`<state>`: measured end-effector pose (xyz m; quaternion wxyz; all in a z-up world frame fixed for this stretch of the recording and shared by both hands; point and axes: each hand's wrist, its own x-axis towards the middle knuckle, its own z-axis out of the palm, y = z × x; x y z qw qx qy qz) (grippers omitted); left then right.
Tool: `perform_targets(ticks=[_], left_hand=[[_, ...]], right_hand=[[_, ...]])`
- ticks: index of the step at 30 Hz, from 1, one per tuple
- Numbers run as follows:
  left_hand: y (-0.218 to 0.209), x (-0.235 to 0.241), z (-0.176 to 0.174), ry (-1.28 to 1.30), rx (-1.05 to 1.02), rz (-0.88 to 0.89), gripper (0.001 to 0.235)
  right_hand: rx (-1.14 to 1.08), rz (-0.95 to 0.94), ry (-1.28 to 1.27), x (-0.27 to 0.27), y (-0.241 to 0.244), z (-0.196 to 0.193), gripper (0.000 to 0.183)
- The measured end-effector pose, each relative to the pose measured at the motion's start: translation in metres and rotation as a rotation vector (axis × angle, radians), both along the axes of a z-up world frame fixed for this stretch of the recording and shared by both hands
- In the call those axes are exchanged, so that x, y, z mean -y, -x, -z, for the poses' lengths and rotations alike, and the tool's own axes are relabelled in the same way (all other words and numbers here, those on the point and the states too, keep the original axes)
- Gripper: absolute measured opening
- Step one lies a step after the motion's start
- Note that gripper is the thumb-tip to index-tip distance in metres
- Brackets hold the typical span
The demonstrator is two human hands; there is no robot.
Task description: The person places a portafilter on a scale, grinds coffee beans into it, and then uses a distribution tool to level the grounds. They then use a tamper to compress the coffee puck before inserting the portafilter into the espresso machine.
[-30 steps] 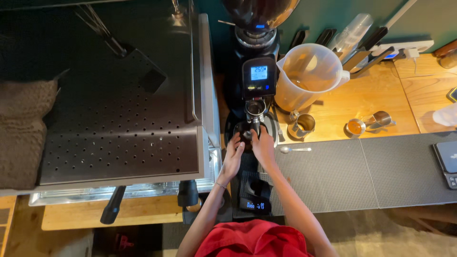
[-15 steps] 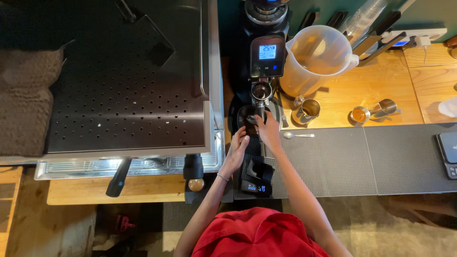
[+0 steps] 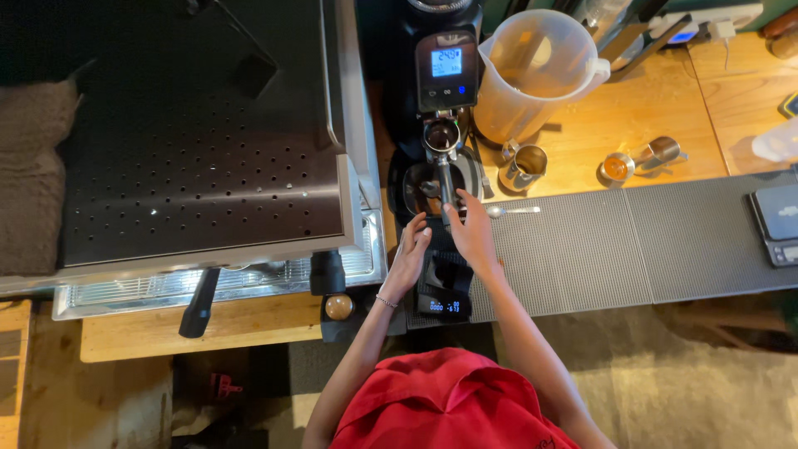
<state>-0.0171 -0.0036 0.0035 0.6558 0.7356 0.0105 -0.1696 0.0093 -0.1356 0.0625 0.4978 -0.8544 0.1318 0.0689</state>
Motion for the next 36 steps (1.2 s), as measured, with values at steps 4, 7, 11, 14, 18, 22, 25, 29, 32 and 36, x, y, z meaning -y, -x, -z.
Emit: perform_targets(ticks=[4,7,11,14,18,22,25,29,32,36], left_hand=[[0.0,0.01,0.016,0.022,-0.033,0.042,0.052],[-0.001,0.025,0.022,0.047,-0.088,0.047,0.052],[-0.005,0.039,0.022,0.089,-0.136,0.022,0.06],[-0.008,0.045,0.023,0.064,-0.159,0.069,0.063],[-0.012,0.049,0.052,0.037,-0.139,0.126,0.057],[-0.017,0.054,0.054,0.011,-0.127,0.142,0.051],[-0.022,0.058,0.029,-0.141,-0.177,0.257,0.051],[-0.027,0.066,0.038,-0.262,-0.14,0.368,0.048],[-0.03,0.069,0.043,-0.301,-0.134,0.429,0.048],[-0.032,0.074,0.039,-0.285,-0.133,0.463,0.046]], right_hand=[[-0.011,0.04,-0.052,0.013,0.007,0.021,0.045],[-0.007,0.077,-0.078,0.027,0.008,0.039,0.047],[0.012,0.121,-0.102,0.04,0.01,0.04,0.043],[-0.003,0.136,-0.093,0.051,0.006,0.048,0.04],[-0.013,0.165,-0.05,0.065,-0.006,0.071,0.036],[-0.008,0.145,0.033,0.082,-0.028,0.107,0.034],[0.0,0.134,0.17,0.093,-0.046,0.137,0.028],[0.112,0.092,0.308,0.1,-0.067,0.162,0.023],[0.14,0.087,0.391,0.099,-0.075,0.174,0.025],[0.109,0.069,0.488,0.101,-0.085,0.193,0.017]])
